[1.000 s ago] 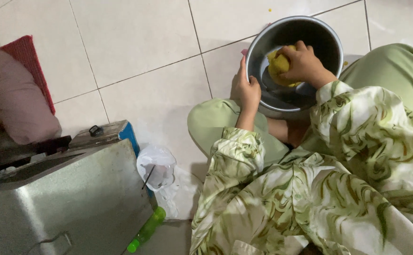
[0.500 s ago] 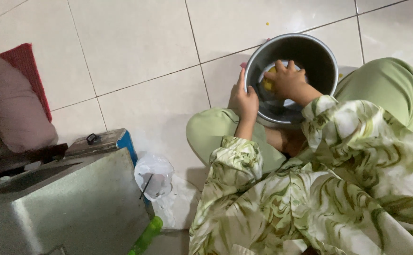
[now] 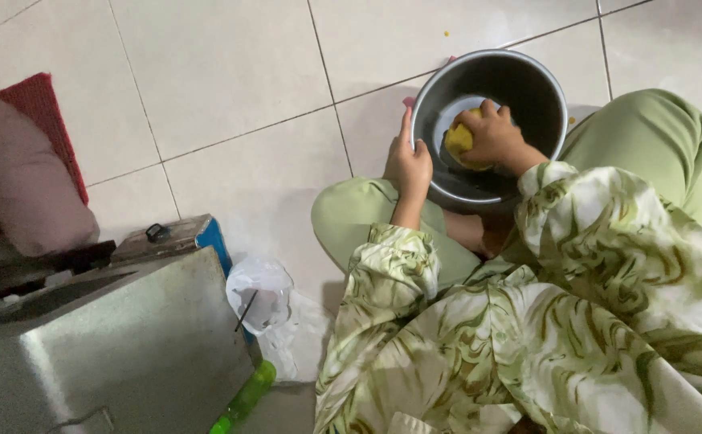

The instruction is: Kneading a yellow dough in a metal bowl while sitting on the floor.

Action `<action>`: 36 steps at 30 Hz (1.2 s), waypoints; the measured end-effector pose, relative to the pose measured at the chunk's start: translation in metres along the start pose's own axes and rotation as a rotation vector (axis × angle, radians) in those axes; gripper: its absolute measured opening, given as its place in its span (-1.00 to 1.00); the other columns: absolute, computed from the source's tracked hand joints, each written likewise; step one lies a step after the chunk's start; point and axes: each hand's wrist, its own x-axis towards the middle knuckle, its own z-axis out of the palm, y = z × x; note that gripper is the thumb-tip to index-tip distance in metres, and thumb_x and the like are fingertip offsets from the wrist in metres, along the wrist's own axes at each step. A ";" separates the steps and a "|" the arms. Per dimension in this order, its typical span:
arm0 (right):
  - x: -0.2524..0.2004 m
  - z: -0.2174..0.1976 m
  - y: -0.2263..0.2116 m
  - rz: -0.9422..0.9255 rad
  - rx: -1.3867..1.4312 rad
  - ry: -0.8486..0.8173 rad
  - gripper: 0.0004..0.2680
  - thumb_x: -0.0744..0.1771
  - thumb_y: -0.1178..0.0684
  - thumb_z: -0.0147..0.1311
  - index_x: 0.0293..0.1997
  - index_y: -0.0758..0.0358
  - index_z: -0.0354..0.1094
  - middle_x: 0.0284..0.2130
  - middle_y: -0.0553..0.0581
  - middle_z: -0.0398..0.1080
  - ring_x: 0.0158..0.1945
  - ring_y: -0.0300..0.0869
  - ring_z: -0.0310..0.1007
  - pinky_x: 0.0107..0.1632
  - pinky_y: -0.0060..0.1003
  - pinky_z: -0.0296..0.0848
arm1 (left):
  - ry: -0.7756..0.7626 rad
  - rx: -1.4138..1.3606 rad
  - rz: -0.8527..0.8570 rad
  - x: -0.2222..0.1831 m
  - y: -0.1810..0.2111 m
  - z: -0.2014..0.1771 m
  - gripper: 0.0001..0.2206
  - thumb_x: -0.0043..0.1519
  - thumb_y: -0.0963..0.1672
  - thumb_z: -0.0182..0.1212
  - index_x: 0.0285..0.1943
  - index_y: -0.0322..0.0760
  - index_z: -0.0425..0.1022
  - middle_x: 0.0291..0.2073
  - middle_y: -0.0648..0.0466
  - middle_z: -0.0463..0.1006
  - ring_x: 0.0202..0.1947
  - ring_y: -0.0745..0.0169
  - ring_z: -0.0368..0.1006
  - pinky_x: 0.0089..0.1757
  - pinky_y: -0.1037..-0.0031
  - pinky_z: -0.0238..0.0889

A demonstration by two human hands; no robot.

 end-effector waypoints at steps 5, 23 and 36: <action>-0.011 -0.014 0.015 -0.153 0.088 0.221 -0.49 0.05 -0.07 0.26 0.08 -0.13 0.23 -0.09 0.32 0.13 -0.07 0.23 0.19 -0.21 0.07 0.33 | -0.001 0.172 0.062 -0.004 0.011 -0.018 -0.42 0.13 -0.24 0.01 0.36 0.17 0.10 -0.28 -0.04 0.51 -0.25 0.00 0.41 -0.15 0.27 0.20; -0.057 -0.047 0.079 -0.285 0.778 0.690 -0.74 0.29 0.34 0.02 0.06 0.36 0.11 -0.04 0.34 0.20 -0.07 0.03 0.27 -0.10 -0.21 0.33 | -0.326 0.766 0.793 0.001 -0.003 0.082 0.00 -0.17 -0.19 0.26 0.47 0.23 -0.29 0.45 -0.09 -0.53 0.45 -0.34 -0.46 0.09 -0.14 0.14; -0.035 -0.037 0.095 -0.009 1.065 0.357 -0.72 0.27 0.22 -0.10 0.10 0.27 0.15 -0.11 0.23 0.34 -0.06 -0.07 0.32 0.01 -0.26 0.30 | -0.374 0.673 0.550 0.029 0.031 0.097 -0.29 -0.19 -0.08 0.43 0.17 0.32 0.18 0.20 0.13 0.06 0.21 -0.42 -0.03 -0.10 -0.02 0.41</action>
